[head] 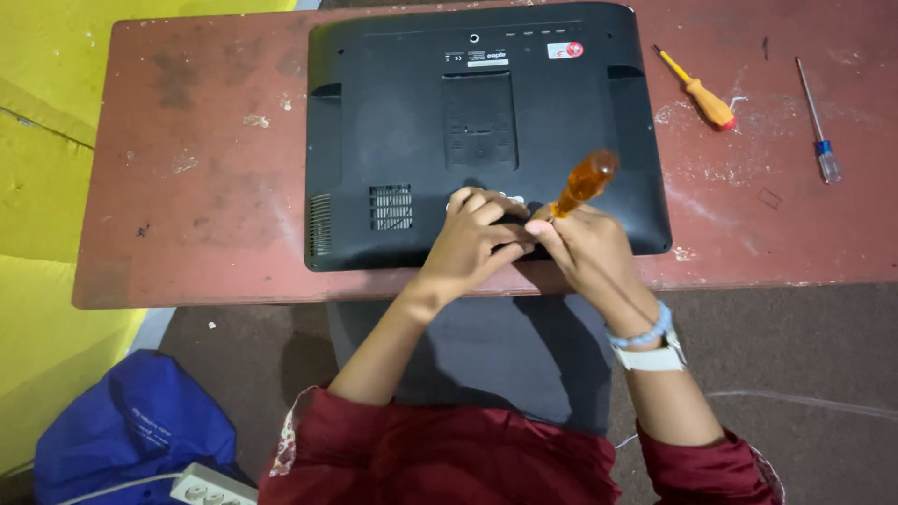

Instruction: Using a screwdriver to remove or install screws on the back of a monitor

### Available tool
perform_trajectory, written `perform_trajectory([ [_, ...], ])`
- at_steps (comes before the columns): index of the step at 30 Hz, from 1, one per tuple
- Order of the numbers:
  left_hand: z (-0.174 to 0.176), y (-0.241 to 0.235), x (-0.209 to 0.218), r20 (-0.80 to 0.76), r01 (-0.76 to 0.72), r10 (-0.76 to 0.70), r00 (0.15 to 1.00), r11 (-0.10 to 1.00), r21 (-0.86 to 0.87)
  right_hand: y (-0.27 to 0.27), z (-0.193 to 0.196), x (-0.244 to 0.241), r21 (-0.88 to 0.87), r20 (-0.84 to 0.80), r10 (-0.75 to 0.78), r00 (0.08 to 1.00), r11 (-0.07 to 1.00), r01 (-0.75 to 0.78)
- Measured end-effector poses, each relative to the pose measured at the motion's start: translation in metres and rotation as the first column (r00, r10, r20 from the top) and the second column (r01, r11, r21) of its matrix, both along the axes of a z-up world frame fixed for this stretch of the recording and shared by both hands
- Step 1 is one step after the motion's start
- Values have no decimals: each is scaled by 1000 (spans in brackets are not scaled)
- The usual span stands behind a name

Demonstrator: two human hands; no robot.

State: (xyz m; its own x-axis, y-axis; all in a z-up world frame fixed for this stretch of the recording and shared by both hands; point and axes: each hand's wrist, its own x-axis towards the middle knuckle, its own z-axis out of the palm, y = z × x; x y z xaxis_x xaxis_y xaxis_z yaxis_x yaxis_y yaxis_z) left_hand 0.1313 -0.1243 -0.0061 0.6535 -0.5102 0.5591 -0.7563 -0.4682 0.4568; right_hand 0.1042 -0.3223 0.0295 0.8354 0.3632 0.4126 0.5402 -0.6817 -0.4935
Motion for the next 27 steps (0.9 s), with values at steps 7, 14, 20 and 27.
perform_trajectory([
  [7, -5, 3, 2, -14, 20, -21, 1000, 999, -48, 11, 60, -17, 185, -175, 53, 983, 983, -20],
  [14, -2, 6, 4, -124, 7, -21, 992, 994, -114, 19, 26, -4, 342, -100, -90, 991, 932, 119],
  [20, -1, 7, 2, -142, 2, -36, 989, 973, -231, 32, 35, -5, 446, -137, -6, 991, 893, 67],
  [27, -13, 0, 4, -25, -8, 3, 1000, 977, -212, 40, 24, 3, 433, -128, -3, 992, 900, 58],
])
